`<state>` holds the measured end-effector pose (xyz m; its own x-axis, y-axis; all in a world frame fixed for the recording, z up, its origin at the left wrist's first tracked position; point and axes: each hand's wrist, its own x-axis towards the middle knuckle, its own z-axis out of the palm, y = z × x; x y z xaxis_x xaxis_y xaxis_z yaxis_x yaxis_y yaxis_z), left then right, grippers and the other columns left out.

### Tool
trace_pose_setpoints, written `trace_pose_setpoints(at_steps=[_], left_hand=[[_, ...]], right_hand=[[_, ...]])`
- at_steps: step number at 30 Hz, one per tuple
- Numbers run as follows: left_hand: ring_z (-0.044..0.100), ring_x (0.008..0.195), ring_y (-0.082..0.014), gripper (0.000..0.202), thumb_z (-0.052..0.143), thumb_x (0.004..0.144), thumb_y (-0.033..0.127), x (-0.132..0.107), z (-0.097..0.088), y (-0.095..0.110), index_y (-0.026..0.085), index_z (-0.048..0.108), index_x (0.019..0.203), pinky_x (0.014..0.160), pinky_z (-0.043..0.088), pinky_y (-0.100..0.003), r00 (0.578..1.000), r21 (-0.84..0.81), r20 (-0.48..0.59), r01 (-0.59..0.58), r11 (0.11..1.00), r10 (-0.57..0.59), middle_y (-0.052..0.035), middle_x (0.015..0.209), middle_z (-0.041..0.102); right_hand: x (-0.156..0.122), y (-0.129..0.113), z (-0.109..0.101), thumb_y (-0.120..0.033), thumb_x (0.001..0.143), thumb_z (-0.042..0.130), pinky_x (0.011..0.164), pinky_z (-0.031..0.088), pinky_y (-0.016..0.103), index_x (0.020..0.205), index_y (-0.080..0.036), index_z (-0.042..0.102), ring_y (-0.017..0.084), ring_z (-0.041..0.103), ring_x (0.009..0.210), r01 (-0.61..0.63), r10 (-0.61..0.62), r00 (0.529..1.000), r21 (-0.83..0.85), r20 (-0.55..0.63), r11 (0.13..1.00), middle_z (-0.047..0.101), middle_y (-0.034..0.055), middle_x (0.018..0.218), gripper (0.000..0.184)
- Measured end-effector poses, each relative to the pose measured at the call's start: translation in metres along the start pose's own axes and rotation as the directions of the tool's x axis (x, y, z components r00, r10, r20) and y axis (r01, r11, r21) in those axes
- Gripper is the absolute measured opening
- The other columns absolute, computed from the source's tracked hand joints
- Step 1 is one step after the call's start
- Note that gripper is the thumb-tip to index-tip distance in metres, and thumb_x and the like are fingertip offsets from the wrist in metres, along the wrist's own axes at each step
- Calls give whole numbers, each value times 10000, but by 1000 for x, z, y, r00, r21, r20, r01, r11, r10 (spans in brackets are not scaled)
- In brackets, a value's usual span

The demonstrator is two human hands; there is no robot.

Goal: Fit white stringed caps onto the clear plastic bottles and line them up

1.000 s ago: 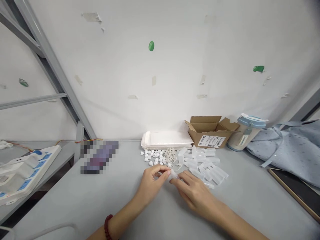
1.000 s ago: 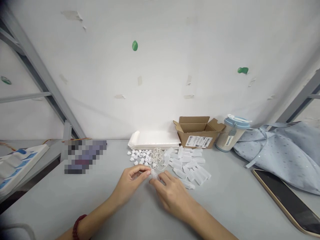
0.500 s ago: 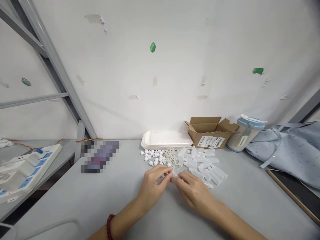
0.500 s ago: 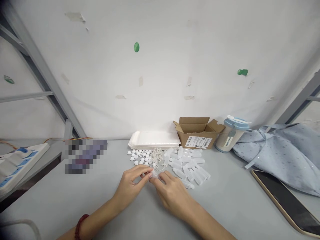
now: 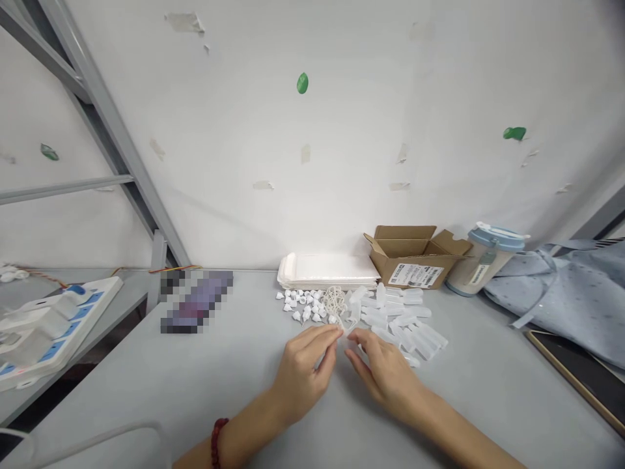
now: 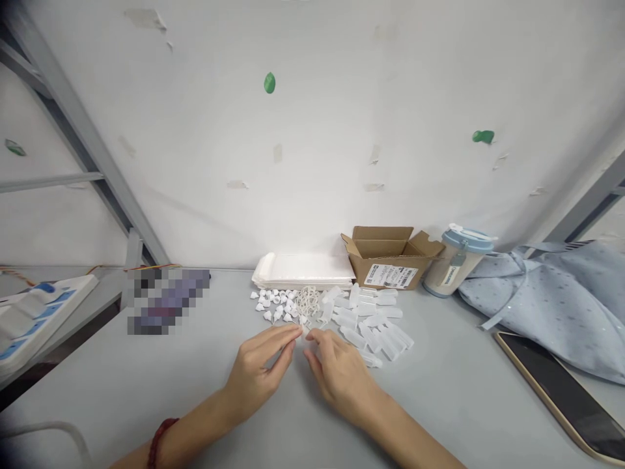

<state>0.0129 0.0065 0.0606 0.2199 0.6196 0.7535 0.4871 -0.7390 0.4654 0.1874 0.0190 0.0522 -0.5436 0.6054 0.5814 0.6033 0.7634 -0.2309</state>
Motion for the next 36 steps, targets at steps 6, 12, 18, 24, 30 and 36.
trace_pose_setpoints(at_steps=[6, 12, 18, 24, 30, 36], left_hand=[[656, 927, -178, 277, 491, 810, 48, -1, 1, 3, 137, 654, 1016, 828, 541, -276, 997, -37, 4, 76, 996, -76, -93, 991, 703], [660, 931, -176, 259, 503, 818, 91, 1, -1, 4, 169, 679, 991, 840, 534, -281, 974, -119, 60, 226, 967, -221, -54, 1001, 711], [657, 836, -155, 220, 484, 857, 186, 3, -4, 9, 190, 679, 958, 737, 524, -248, 921, -183, 95, 389, 903, -378, -34, 930, 717], [612, 732, -148, 139, 536, 824, 244, 6, -3, 11, 179, 647, 771, 676, 468, -252, 859, -194, 118, 511, 837, -498, -8, 757, 676], [585, 703, -143, 142, 543, 805, 232, 9, -2, 11, 170, 613, 698, 661, 442, -249, 841, -236, 172, 540, 808, -513, -5, 702, 638], [570, 700, -143, 133, 572, 785, 251, 10, -2, 11, 171, 609, 686, 652, 440, -244, 811, -240, 203, 584, 775, -548, -7, 708, 631]], right_hand=[[-1, 2, 2, -219, 934, 333, 555, 480, 284, 1249, -150, 268, 198, 627, 684, -87, 85, 996, 38, 38, 996, 641, 105, 859, 328], [1, 3, -1, -185, 923, 350, 578, 482, 279, 1218, -166, 357, 196, 624, 701, -96, 89, 992, 69, 90, 993, 651, 93, 853, 296], [-1, 3, 0, -204, 918, 384, 550, 469, 255, 1179, -162, 401, 172, 604, 640, -120, 115, 991, 81, 67, 989, 646, 74, 814, 265], [-4, 1, 2, -229, 920, 397, 551, 468, 247, 1142, -162, 425, 160, 588, 616, -83, 82, 997, 76, 14, 994, 625, 65, 779, 234], [-5, -1, 4, -254, 936, 364, 496, 445, 234, 1130, -165, 418, 145, 548, 519, -58, 59, 998, 45, -37, 997, 581, 25, 662, 220], [-6, 1, 6, -262, 933, 384, 508, 446, 236, 1137, -171, 418, 135, 534, 493, -52, 52, 999, 50, 3, 997, 590, 19, 670, 226]])
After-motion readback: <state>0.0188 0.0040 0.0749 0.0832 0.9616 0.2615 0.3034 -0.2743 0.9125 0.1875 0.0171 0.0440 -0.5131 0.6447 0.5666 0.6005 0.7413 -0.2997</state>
